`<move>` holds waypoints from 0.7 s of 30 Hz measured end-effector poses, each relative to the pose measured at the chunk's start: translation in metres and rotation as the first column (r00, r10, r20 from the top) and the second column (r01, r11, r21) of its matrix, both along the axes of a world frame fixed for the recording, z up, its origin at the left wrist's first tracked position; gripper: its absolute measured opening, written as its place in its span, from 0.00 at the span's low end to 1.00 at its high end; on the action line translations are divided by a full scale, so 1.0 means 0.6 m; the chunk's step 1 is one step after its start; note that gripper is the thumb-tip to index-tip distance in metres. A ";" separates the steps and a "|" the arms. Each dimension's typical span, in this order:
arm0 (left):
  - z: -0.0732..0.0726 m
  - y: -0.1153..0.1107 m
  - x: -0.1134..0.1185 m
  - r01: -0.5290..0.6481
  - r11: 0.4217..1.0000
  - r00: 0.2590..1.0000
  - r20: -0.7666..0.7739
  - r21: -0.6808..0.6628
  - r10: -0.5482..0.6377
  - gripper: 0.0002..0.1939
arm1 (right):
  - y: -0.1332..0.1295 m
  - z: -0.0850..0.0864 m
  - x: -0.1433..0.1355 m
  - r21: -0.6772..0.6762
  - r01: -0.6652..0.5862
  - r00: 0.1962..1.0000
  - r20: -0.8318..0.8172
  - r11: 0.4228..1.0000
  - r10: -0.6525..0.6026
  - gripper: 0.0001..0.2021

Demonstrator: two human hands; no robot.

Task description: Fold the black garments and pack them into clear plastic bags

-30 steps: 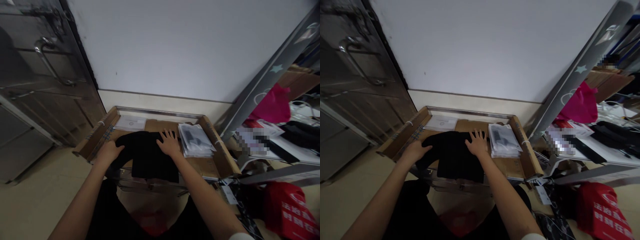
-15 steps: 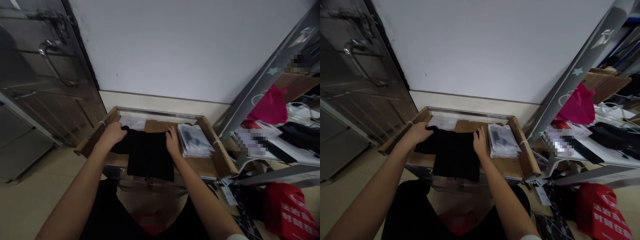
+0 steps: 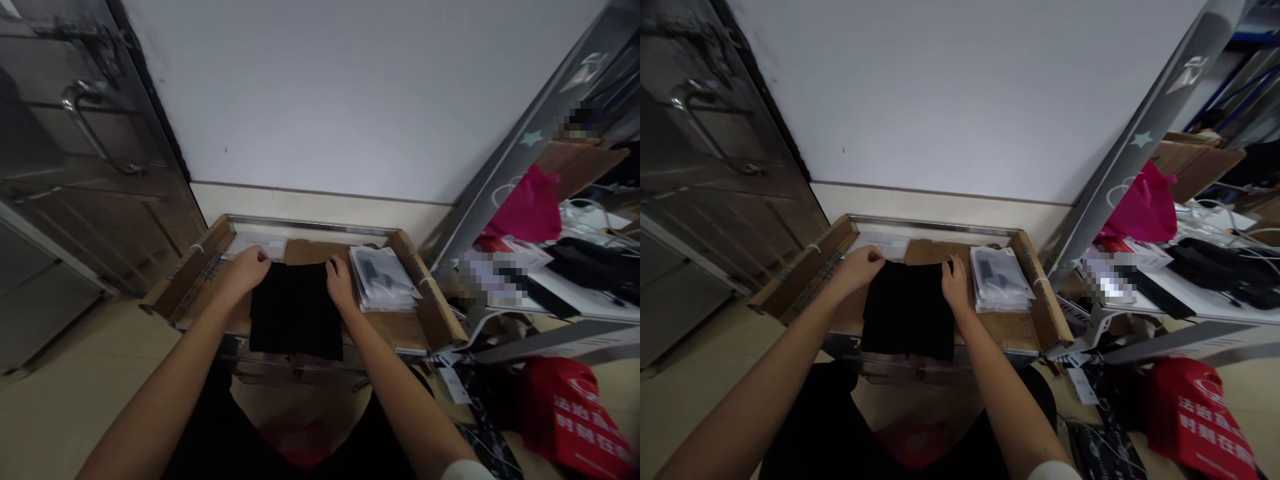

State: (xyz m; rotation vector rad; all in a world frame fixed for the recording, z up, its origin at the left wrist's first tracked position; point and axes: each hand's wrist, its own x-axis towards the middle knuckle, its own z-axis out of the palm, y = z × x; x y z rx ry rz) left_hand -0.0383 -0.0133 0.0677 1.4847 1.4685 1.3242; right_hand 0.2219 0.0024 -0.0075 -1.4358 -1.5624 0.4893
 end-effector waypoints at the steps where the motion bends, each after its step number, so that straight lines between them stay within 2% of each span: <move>1: -0.015 0.007 -0.012 -0.073 0.997 0.997 0.019 -0.038 0.074 0.11 | 0.001 0.000 0.000 -0.010 0.002 1.000 0.022 1.000 -0.002 0.26; 2: -0.031 0.013 -0.021 -0.107 0.989 0.993 0.047 -0.105 0.113 0.12 | 0.002 0.000 0.000 -0.019 0.004 0.999 0.045 1.000 -0.003 0.26; 5: -0.069 0.018 -0.032 -0.055 0.960 0.979 0.172 -0.274 0.105 0.11 | 0.007 0.001 -0.004 -0.058 0.027 0.990 0.138 0.998 -0.019 0.26; 8: -0.085 0.019 -0.024 -0.024 0.953 0.954 0.277 -0.303 0.112 0.13 | 0.014 0.005 -0.014 -0.107 0.069 0.965 0.258 0.992 -0.039 0.30; 13: -0.069 0.032 -0.010 0.035 0.904 0.952 0.289 -0.426 0.100 0.16 | 0.027 0.021 -0.028 -0.176 0.166 0.935 0.341 0.970 -0.099 0.31; 17: -0.047 0.045 -0.007 0.122 0.901 0.953 0.302 -0.417 0.011 0.17 | 0.037 0.036 -0.030 -0.205 0.244 0.928 0.333 0.948 -0.167 0.25; 21: -0.037 0.053 -0.006 0.168 0.879 0.947 0.321 -0.446 -0.019 0.18 | 0.042 0.049 -0.026 -0.217 0.242 0.935 0.313 0.946 -0.167 0.19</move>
